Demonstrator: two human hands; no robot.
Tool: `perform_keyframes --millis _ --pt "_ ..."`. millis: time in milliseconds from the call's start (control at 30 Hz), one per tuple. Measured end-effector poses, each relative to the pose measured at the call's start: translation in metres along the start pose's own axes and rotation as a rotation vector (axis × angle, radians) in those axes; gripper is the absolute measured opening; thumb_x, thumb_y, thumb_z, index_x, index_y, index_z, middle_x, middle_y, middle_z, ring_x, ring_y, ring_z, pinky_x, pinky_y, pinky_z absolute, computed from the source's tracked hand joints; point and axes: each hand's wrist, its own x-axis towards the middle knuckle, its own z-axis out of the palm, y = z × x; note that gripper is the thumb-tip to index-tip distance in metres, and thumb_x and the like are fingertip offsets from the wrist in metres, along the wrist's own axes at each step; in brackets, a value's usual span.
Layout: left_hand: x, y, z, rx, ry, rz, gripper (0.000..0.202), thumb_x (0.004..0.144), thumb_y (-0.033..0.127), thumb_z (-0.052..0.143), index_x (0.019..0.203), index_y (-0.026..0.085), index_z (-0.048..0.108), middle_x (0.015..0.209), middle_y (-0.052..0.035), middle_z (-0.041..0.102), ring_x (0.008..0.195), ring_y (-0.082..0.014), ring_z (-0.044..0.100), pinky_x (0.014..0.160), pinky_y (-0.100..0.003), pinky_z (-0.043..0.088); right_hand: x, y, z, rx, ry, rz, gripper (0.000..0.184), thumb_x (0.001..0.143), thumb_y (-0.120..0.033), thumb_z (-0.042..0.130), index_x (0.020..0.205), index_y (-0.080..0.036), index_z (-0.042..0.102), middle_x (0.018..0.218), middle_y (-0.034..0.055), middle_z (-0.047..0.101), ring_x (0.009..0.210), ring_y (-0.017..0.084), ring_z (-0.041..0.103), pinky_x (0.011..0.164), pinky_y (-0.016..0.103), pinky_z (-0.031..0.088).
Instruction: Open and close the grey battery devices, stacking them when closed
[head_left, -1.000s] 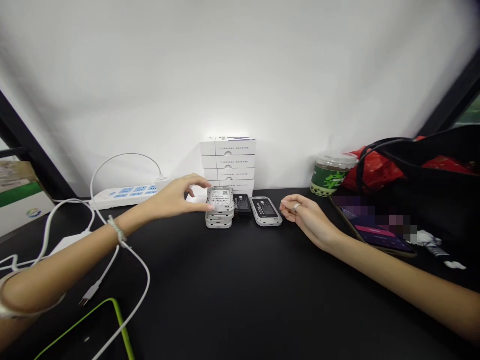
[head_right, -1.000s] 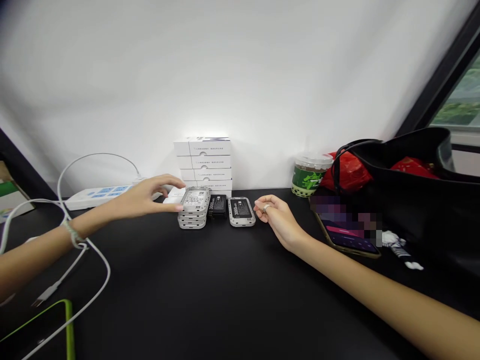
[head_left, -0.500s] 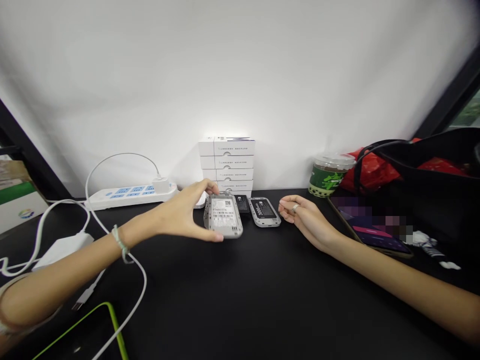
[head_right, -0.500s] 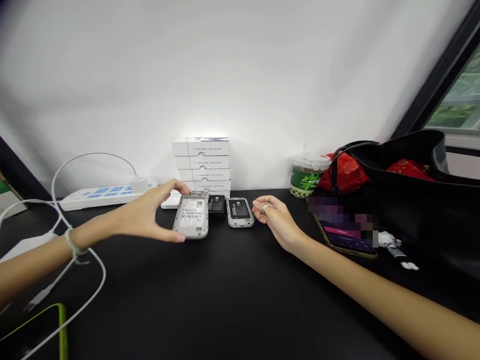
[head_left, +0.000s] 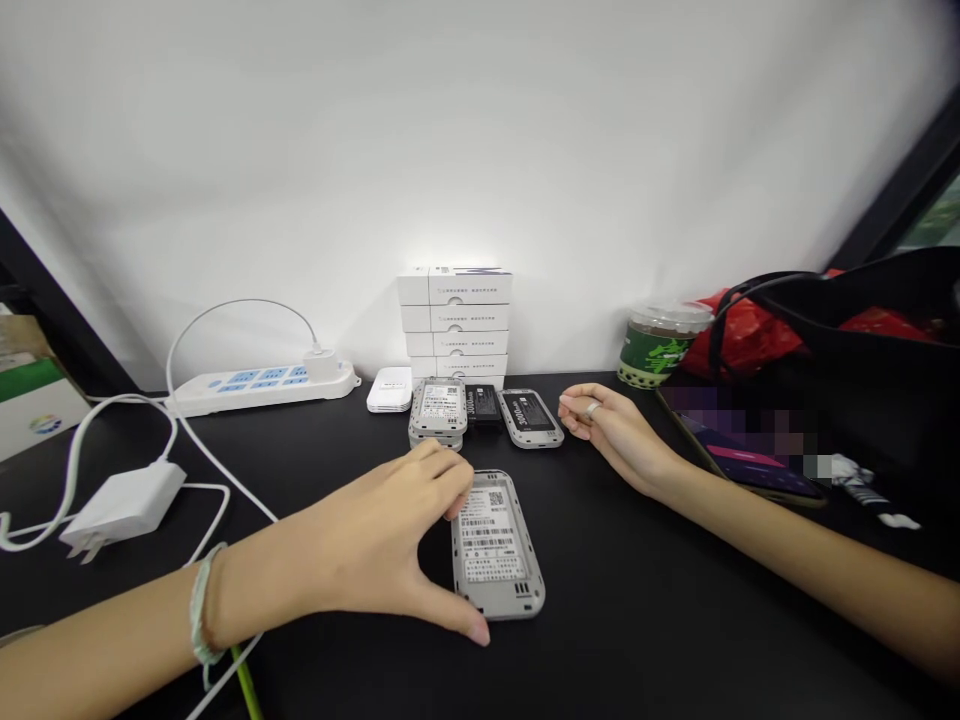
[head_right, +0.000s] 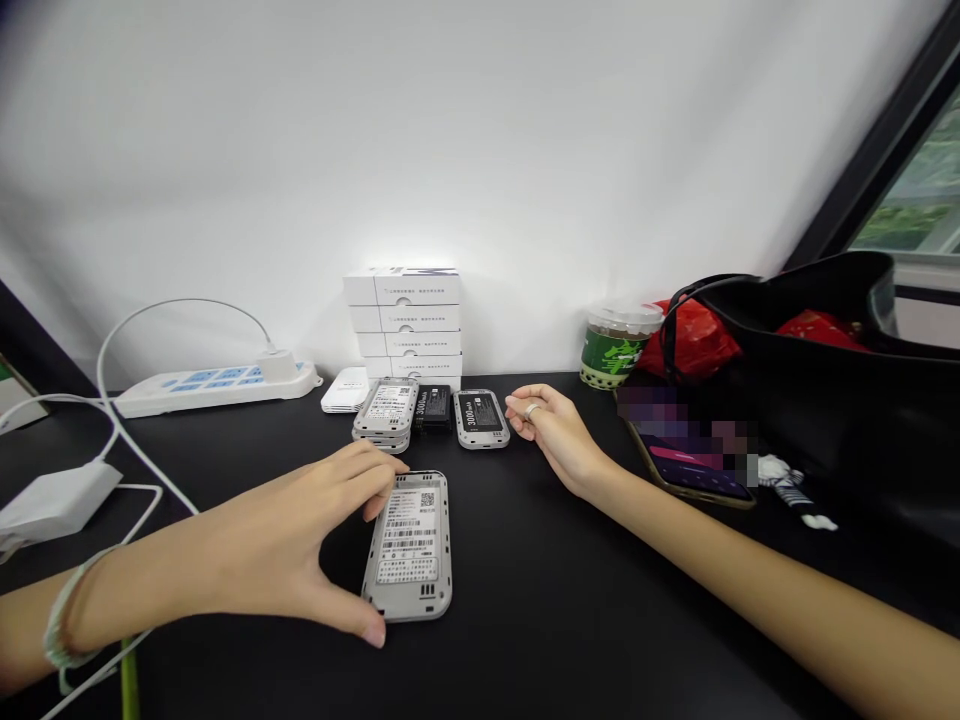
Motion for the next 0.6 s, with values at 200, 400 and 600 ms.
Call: perform_keyframes --millis 200,400,600 --pt "-0.008 -0.005 -0.007 -0.088 -0.049 -0.204 0.092 0.052 0.079 0.077 0.12 0.025 0.048 0.117 -0.0059 0.057 0.103 -0.0305 0.06 0.085 -0.039 0.052 0.0 -0.019 0.0 -0.359 -0.09 -0.215 0.024 0.08 -0.044 0.065 0.084 -0.022 0.057 0.077 0.0007 0.055 0.069 0.017 0.049 0.066 0.033 0.04" --pt "-0.01 -0.014 -0.016 -0.087 -0.197 -0.41 0.114 0.049 0.083 0.074 0.143 0.028 0.041 0.121 -0.007 0.056 0.103 -0.0311 0.062 0.089 -0.042 0.054 0.025 -0.044 0.024 -0.699 -0.442 -0.371 0.033 0.073 -0.039 0.075 0.1 -0.024 0.064 0.105 0.0059 0.066 0.099 0.026 0.058 0.091 0.042 0.045" --pt "-0.006 -0.016 -0.017 -0.099 -0.226 -0.361 0.085 0.053 0.073 0.08 0.117 0.026 0.051 0.11 -0.0036 0.058 0.096 -0.0273 0.062 0.08 -0.038 0.054 0.049 -0.045 0.047 -0.883 -0.55 -0.328 0.055 0.068 -0.05 0.077 0.11 -0.019 0.06 0.115 0.0154 0.064 0.113 0.036 0.057 0.098 0.052 0.045"
